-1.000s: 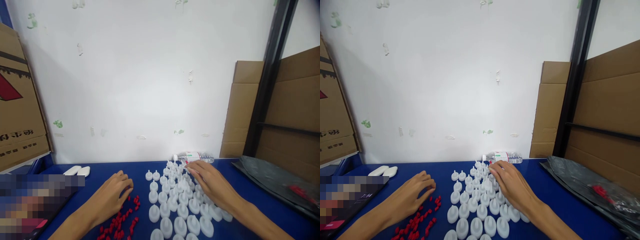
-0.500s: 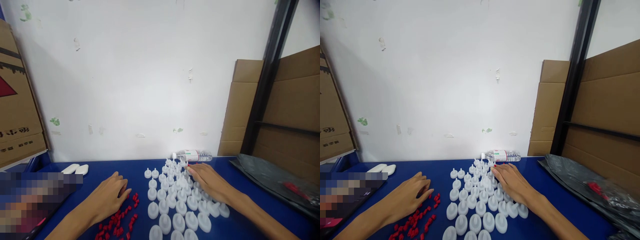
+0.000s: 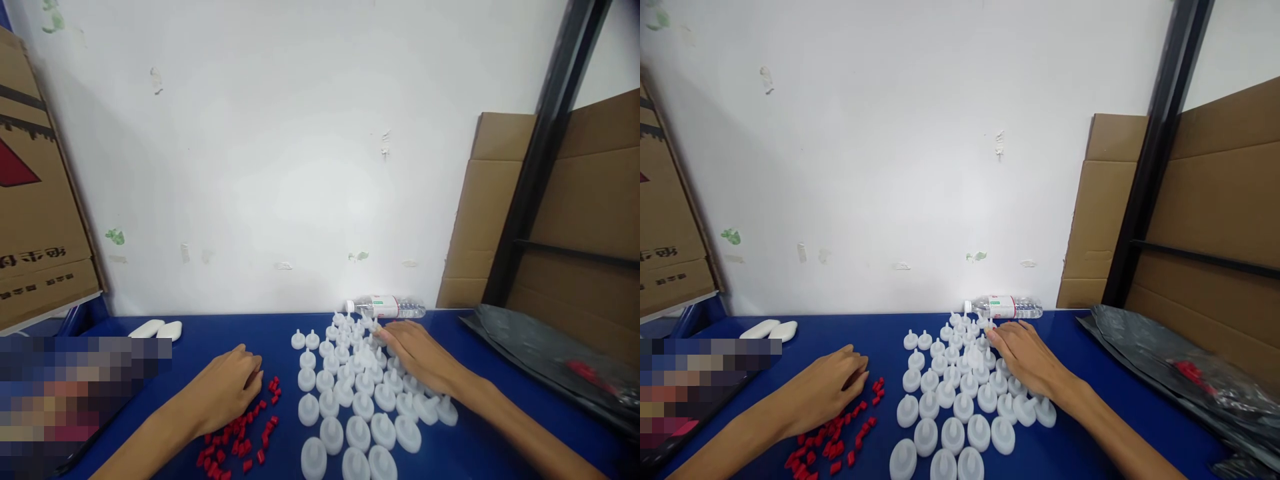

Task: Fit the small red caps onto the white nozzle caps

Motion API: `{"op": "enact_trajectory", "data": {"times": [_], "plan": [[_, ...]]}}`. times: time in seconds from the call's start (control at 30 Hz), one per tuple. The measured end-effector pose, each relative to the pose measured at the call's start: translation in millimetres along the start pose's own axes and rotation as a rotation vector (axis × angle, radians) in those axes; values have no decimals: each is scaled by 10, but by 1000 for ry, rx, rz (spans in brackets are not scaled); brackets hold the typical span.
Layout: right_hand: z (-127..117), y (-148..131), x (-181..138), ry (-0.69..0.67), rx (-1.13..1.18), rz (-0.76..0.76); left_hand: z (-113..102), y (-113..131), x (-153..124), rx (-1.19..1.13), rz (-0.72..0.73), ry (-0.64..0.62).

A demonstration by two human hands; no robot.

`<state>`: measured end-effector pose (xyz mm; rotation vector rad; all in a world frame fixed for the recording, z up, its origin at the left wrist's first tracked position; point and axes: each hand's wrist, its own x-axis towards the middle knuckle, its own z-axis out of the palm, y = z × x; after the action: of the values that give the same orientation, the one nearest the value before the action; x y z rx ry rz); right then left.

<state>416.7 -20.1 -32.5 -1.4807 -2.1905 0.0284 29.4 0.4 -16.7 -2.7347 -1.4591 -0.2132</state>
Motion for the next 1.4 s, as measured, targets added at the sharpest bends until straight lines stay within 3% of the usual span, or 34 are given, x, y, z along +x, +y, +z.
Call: {"op": "enact_trajectory", "data": {"times": [0.33, 0.5, 0.63, 0.83, 0.93, 1.0, 1.17, 1.4], "plan": [[51, 44, 33, -40, -11, 126, -106, 82, 25, 52, 33, 137], [98, 80, 53, -38, -8, 118, -103, 117, 22, 39, 73, 218], [17, 75, 73, 59, -16, 78, -106, 142, 9, -27, 94, 275], [-203, -82, 61, 312, -42, 19, -62, 204, -5, -149, 165, 410], [-179, -313, -4, 364, -48, -76, -29, 291, -28, -230, 212, 470], [-122, -518, -57, 355, -50, -256, -17, 372, -65, -293, 226, 477], [-18, -1022, -180, 278, -3, -630, -73, 598, -173, -547, 172, 370], [53, -1300, -256, 268, 94, -698, -113, 824, -210, -925, 37, 304]]}}
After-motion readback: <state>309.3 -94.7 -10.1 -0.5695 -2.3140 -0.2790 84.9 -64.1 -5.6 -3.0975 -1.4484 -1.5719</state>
